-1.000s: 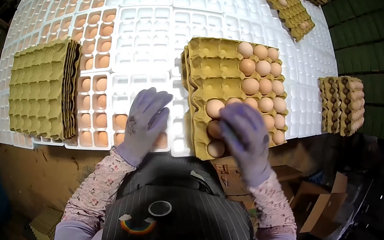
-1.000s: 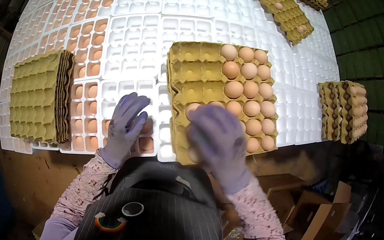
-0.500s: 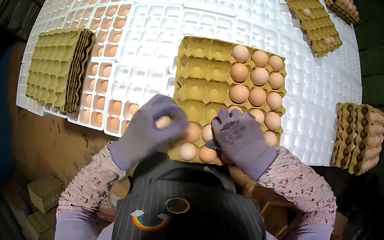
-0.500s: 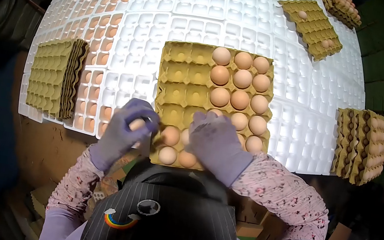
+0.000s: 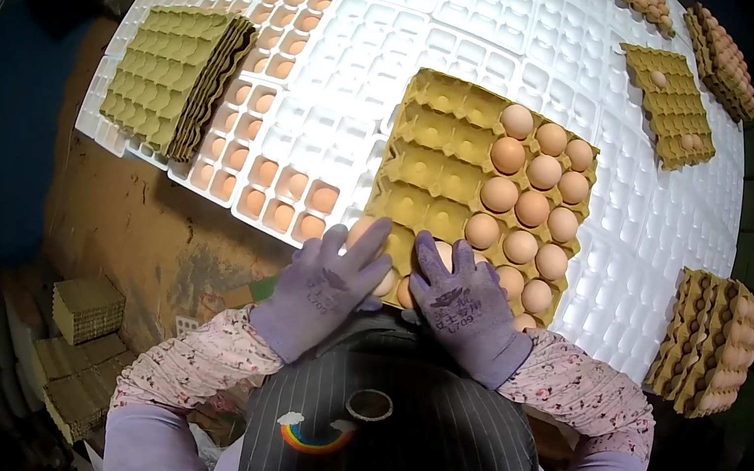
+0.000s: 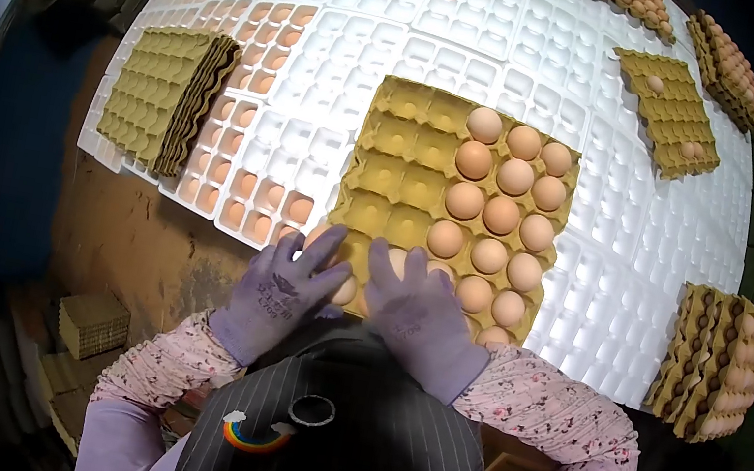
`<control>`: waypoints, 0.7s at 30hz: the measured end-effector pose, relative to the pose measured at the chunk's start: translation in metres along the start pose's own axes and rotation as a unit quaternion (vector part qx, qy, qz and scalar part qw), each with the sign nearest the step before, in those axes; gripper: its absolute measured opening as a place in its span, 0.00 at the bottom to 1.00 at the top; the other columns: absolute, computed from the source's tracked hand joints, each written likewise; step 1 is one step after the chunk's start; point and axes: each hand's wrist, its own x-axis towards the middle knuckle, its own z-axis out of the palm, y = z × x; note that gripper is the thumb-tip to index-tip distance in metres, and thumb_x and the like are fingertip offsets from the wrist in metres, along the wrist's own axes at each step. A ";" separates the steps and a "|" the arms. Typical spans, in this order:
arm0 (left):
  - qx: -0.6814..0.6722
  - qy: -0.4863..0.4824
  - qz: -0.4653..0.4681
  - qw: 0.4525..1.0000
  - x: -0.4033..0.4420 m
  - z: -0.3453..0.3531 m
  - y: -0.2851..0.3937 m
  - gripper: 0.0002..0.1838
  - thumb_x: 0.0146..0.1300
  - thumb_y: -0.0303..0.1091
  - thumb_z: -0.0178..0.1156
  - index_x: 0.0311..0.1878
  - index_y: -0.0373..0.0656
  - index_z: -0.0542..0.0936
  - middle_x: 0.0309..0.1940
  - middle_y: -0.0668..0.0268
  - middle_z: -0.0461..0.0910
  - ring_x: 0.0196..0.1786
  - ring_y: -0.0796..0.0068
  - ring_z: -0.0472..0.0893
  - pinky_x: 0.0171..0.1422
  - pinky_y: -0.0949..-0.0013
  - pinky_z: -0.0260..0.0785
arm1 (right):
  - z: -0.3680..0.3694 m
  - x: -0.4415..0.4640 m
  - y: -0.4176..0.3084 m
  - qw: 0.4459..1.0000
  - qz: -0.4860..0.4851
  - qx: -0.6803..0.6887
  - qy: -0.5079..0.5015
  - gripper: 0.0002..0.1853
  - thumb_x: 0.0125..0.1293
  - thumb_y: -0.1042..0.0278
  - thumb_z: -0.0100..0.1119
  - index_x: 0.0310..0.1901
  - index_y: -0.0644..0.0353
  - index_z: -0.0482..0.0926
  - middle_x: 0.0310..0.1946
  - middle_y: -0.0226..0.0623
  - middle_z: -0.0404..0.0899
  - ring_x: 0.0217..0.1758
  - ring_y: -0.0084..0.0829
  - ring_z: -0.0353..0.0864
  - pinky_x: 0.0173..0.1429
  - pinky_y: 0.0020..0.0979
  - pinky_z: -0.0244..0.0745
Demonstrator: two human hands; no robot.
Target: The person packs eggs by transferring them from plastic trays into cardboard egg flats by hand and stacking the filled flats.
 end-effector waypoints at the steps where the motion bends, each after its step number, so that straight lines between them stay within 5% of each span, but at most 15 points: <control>1: -0.051 0.020 -0.018 0.998 -0.001 0.002 -0.004 0.27 0.52 0.46 0.76 0.57 0.52 0.82 0.68 0.58 0.71 0.54 0.56 0.79 0.58 0.58 0.77 | -0.002 0.001 0.001 1.000 -0.005 0.026 -0.009 0.19 0.61 0.51 0.69 0.46 0.55 0.81 0.66 0.42 0.71 0.57 0.47 0.78 0.48 0.42 0.81; 4: -0.228 0.117 -0.055 0.965 -0.018 0.033 -0.035 0.34 0.58 0.61 0.69 0.62 0.52 0.78 0.65 0.57 0.73 0.51 0.58 0.79 0.56 0.59 0.77 | -0.022 -0.009 0.030 0.965 0.032 0.252 0.058 0.20 0.63 0.54 0.68 0.50 0.59 0.84 0.67 0.44 0.69 0.60 0.43 0.75 0.52 0.41 0.80; 5: -0.605 0.056 -0.150 0.780 -0.025 0.042 -0.046 0.36 0.61 0.66 0.64 0.61 0.45 0.76 0.60 0.59 0.75 0.49 0.64 0.78 0.53 0.64 0.76 | -0.029 -0.010 0.034 0.917 0.088 0.388 0.041 0.21 0.63 0.56 0.68 0.51 0.63 0.83 0.67 0.43 0.70 0.62 0.41 0.75 0.53 0.39 0.79; 6: -0.869 -0.007 -0.212 0.447 -0.033 0.044 -0.056 0.40 0.65 0.70 0.59 0.59 0.39 0.75 0.55 0.60 0.77 0.47 0.70 0.78 0.51 0.69 0.75 | -0.031 -0.011 0.035 0.846 0.140 0.514 0.018 0.22 0.63 0.58 0.68 0.53 0.66 0.83 0.67 0.43 0.70 0.64 0.39 0.74 0.55 0.37 0.78; 7: -0.922 -0.005 -0.177 0.344 -0.031 0.041 -0.058 0.46 0.65 0.76 0.49 0.60 0.36 0.73 0.48 0.63 0.76 0.44 0.76 0.77 0.48 0.73 0.75 | -0.026 -0.007 0.040 0.784 0.150 0.603 -0.009 0.22 0.66 0.61 0.65 0.55 0.69 0.82 0.66 0.42 0.71 0.65 0.34 0.73 0.61 0.34 0.74; 8: -0.920 0.002 -0.180 0.349 -0.038 0.050 -0.070 0.46 0.65 0.76 0.49 0.60 0.36 0.73 0.48 0.63 0.76 0.44 0.76 0.77 0.48 0.73 0.75 | -0.031 -0.002 0.034 0.675 0.238 0.697 -0.050 0.22 0.67 0.61 0.64 0.55 0.70 0.81 0.66 0.40 0.70 0.67 0.33 0.71 0.67 0.33 0.69; 9: -0.931 -0.004 -0.182 0.317 -0.046 0.069 -0.085 0.46 0.66 0.76 0.47 0.63 0.38 0.72 0.54 0.60 0.76 0.50 0.68 0.79 0.52 0.64 0.78 | -0.025 0.004 0.028 0.639 0.225 0.734 -0.043 0.22 0.67 0.61 0.64 0.55 0.70 0.81 0.66 0.40 0.70 0.66 0.32 0.72 0.67 0.32 0.70; 10: -0.942 -0.013 -0.183 0.282 -0.051 0.075 -0.096 0.46 0.67 0.76 0.46 0.66 0.41 0.72 0.60 0.57 0.76 0.56 0.61 0.81 0.56 0.55 0.80 | -0.021 0.013 0.021 0.621 0.222 0.751 -0.038 0.22 0.67 0.61 0.64 0.55 0.70 0.81 0.66 0.39 0.70 0.66 0.32 0.72 0.67 0.32 0.70; 11: -0.961 -0.009 -0.148 0.235 -0.055 0.079 -0.107 0.41 0.71 0.70 0.49 0.67 0.40 0.72 0.59 0.59 0.77 0.54 0.64 0.83 0.55 0.59 0.81 | -0.018 0.022 0.013 0.602 0.218 0.768 -0.033 0.22 0.67 0.61 0.63 0.56 0.70 0.81 0.66 0.39 0.69 0.66 0.32 0.72 0.66 0.32 0.70; 12: -0.961 -0.014 -0.146 0.233 -0.057 0.068 -0.117 0.41 0.71 0.70 0.49 0.67 0.40 0.72 0.59 0.59 0.77 0.54 0.64 0.83 0.55 0.59 0.81 | -0.019 0.037 0.004 0.672 0.187 0.716 -0.033 0.22 0.67 0.60 0.64 0.56 0.68 0.81 0.66 0.40 0.69 0.66 0.34 0.73 0.65 0.33 0.72; 14: -0.770 0.044 -0.293 0.565 -0.060 0.037 -0.143 0.33 0.73 0.60 0.58 0.66 0.40 0.75 0.61 0.61 0.76 0.57 0.67 0.82 0.55 0.64 0.81 | -0.027 0.070 -0.016 0.737 0.164 0.655 -0.031 0.22 0.67 0.59 0.64 0.57 0.66 0.81 0.66 0.42 0.69 0.66 0.37 0.74 0.63 0.34 0.75; 16: -0.529 0.147 -0.287 0.785 -0.047 0.041 -0.183 0.29 0.62 0.39 0.73 0.65 0.41 0.79 0.68 0.59 0.70 0.56 0.67 0.81 0.54 0.67 0.80 | -0.037 0.111 -0.038 0.948 0.085 0.306 0.026 0.21 0.66 0.58 0.65 0.57 0.60 0.80 0.65 0.45 0.70 0.63 0.44 0.76 0.59 0.39 0.78; 18: -0.274 0.119 -0.243 0.923 -0.028 0.035 -0.217 0.29 0.58 0.38 0.74 0.63 0.47 0.80 0.70 0.55 0.68 0.57 0.59 0.81 0.57 0.60 0.78 | -0.006 0.157 -0.049 0.983 0.090 0.157 0.019 0.23 0.61 0.52 0.70 0.57 0.47 0.79 0.66 0.43 0.68 0.58 0.46 0.76 0.57 0.42 0.78; 19: -0.281 0.116 -0.236 0.923 -0.018 0.042 -0.232 0.29 0.58 0.38 0.74 0.63 0.47 0.80 0.70 0.55 0.68 0.57 0.59 0.81 0.57 0.60 0.78 | 0.006 0.182 -0.053 0.987 0.104 0.122 -0.005 0.19 0.64 0.59 0.63 0.55 0.55 0.77 0.62 0.44 0.69 0.55 0.47 0.77 0.54 0.42 0.79; 21: -0.049 0.083 -0.125 0.987 0.003 0.060 -0.253 0.25 0.60 0.41 0.72 0.61 0.51 0.80 0.70 0.53 0.67 0.58 0.53 0.79 0.61 0.53 0.74 | 0.022 0.222 -0.051 0.981 0.127 0.048 -0.140 0.21 0.64 0.66 0.61 0.59 0.58 0.76 0.66 0.46 0.66 0.59 0.48 0.76 0.58 0.42 0.79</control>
